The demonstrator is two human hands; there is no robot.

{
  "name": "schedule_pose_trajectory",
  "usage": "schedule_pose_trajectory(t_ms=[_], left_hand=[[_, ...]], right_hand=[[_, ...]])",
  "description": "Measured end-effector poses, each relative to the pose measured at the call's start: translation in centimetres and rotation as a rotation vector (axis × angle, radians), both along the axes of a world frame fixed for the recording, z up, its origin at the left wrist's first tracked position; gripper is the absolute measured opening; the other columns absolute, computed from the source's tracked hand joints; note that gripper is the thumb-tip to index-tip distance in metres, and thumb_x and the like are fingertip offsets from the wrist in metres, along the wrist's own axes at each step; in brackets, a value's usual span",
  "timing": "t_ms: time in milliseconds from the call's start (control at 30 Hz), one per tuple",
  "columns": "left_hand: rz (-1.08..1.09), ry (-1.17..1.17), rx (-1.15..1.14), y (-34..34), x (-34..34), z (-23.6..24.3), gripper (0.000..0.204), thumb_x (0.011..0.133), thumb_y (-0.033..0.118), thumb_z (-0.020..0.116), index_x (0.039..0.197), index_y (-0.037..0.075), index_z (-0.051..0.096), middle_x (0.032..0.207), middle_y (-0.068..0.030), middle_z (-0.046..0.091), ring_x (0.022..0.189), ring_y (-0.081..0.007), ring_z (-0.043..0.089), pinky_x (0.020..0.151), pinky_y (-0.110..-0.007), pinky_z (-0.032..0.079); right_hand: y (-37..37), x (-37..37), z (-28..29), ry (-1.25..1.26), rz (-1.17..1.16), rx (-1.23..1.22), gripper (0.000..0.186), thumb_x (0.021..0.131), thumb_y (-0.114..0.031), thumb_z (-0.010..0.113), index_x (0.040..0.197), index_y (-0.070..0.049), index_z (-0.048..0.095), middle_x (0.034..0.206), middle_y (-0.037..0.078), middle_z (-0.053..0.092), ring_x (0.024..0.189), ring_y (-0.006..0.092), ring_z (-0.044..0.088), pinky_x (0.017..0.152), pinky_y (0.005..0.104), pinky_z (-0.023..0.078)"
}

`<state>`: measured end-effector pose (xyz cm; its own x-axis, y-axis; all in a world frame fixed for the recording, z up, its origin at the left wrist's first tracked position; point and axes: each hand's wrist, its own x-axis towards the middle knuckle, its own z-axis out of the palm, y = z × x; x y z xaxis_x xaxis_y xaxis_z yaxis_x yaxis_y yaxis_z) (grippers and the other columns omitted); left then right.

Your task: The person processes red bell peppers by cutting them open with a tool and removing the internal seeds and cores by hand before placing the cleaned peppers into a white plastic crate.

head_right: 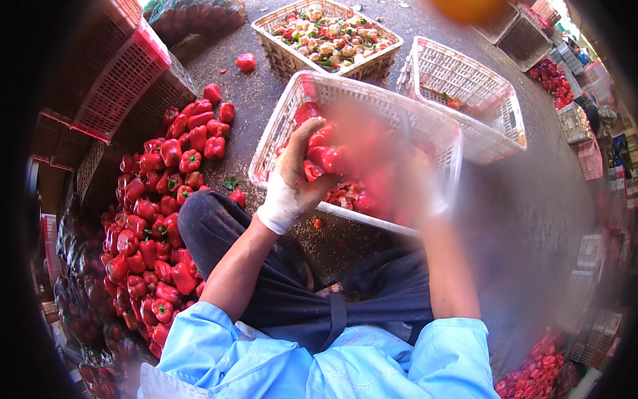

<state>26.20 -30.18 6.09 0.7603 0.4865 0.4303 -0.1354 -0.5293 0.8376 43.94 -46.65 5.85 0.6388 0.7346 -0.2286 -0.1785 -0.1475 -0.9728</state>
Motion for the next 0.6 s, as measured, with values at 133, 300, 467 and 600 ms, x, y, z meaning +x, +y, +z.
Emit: schedule_pose_trajectory(t_ms=[133, 300, 467, 600], left_hand=[[-0.033, 0.034, 0.113, -0.3, 0.4, -0.6, 0.088, 0.076, 0.006, 0.087, 0.152, 0.003, 0.043, 0.141, -0.023, 0.06, 0.129, -0.0406, 0.062, 0.106, -0.045, 0.052], [-0.048, 0.013, 0.287, -0.7, 0.4, -1.0, 0.087, 0.074, 0.002, 0.084, 0.151, 0.003, 0.044, 0.138, -0.0258, 0.061, 0.127, -0.0429, 0.063, 0.104, -0.046, 0.053], [-0.141, 0.044, 0.192, -0.3, 0.6, -0.4, 0.095, 0.074, 0.003, 0.086, 0.156, 0.002, 0.039, 0.139, -0.023, 0.062, 0.131, -0.0382, 0.061, 0.105, -0.044, 0.053], [-0.296, 0.015, -0.442, 0.0, 1.0, -0.6, 0.076, 0.092, 0.014, 0.076, 0.157, 0.001, 0.039, 0.149, -0.0188, 0.056, 0.137, -0.0254, 0.056, 0.114, -0.038, 0.046]], right_hand=[[1.4, -1.5, 3.1, -0.1, 0.153, -0.107, 0.065, 0.092, -0.066, 0.072, 0.114, -0.005, 0.067, 0.072, -0.001, 0.061, 0.049, 0.0049, 0.051, 0.041, 0.0218, 0.038], [1.7, -1.1, 2.7, -0.034, 0.254, -0.244, 0.056, 0.086, -0.058, 0.082, 0.107, -0.009, 0.067, 0.068, -0.003, 0.06, 0.053, 0.0052, 0.057, 0.046, 0.0222, 0.041], [1.7, -0.4, 1.7, 0.342, 0.076, -0.211, 0.041, 0.088, -0.036, 0.083, 0.114, -0.008, 0.069, 0.082, -0.001, 0.07, 0.062, 0.0072, 0.064, 0.052, 0.0231, 0.049], [1.7, -0.9, 3.4, 0.225, 0.155, -0.059, 0.038, 0.086, -0.032, 0.084, 0.111, -0.006, 0.072, 0.09, 0.001, 0.074, 0.064, 0.0085, 0.067, 0.054, 0.0238, 0.053]])
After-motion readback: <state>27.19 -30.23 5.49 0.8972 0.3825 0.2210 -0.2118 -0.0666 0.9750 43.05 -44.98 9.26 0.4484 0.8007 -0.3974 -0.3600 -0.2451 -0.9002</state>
